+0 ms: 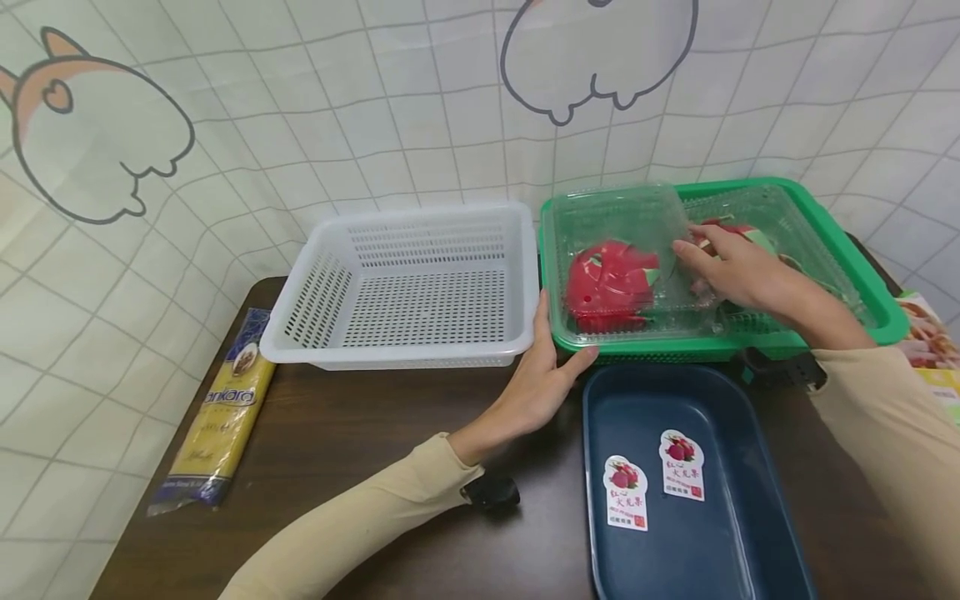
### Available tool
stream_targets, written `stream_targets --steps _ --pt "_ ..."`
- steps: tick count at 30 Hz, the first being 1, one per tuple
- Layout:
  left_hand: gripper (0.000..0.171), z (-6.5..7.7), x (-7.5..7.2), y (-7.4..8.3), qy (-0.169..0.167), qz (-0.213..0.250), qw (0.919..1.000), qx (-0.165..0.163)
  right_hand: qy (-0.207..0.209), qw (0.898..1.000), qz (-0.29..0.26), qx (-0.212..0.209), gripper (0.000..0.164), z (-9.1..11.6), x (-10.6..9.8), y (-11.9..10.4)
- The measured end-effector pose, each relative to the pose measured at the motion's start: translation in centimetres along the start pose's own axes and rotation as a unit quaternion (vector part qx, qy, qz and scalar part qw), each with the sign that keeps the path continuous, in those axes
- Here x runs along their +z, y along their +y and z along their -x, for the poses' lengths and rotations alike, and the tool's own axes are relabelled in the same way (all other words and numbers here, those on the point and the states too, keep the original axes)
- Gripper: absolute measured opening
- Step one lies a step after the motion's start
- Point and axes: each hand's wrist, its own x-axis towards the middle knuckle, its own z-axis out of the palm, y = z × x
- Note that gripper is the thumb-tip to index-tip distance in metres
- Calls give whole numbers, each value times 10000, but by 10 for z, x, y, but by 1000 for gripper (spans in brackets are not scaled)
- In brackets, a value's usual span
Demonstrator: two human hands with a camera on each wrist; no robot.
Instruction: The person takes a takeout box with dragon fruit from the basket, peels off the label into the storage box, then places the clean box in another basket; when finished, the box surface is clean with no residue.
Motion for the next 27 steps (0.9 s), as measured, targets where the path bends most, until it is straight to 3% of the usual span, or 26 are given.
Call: stream_targets --steps 7,13,17,20,24,27 --pt "97 -1 3 1 -26 9 10000 54 241 9997 -87 -28 73 6 -1 -1" --pt "96 -2 3 2 -51 -35 10000 75 423 9988 -113 210 75 16 -4 -3" --pt "92 3 3 3 -157 -179 9997 -52 719 9973 -3 160 72 22 -5 -9" --pt "88 12 -2 5 -368 -288 9986 -228 1107 9935 171 -202 63 25 0 -18" --pt "85 37 -18 13 -804 -645 9933 -529 1797 9790 523 -811 52 30 9 -33" --pt "80 59 -38 20 -1134 -1053 9870 -441 2243 9658 702 -1097 48 35 15 -45"
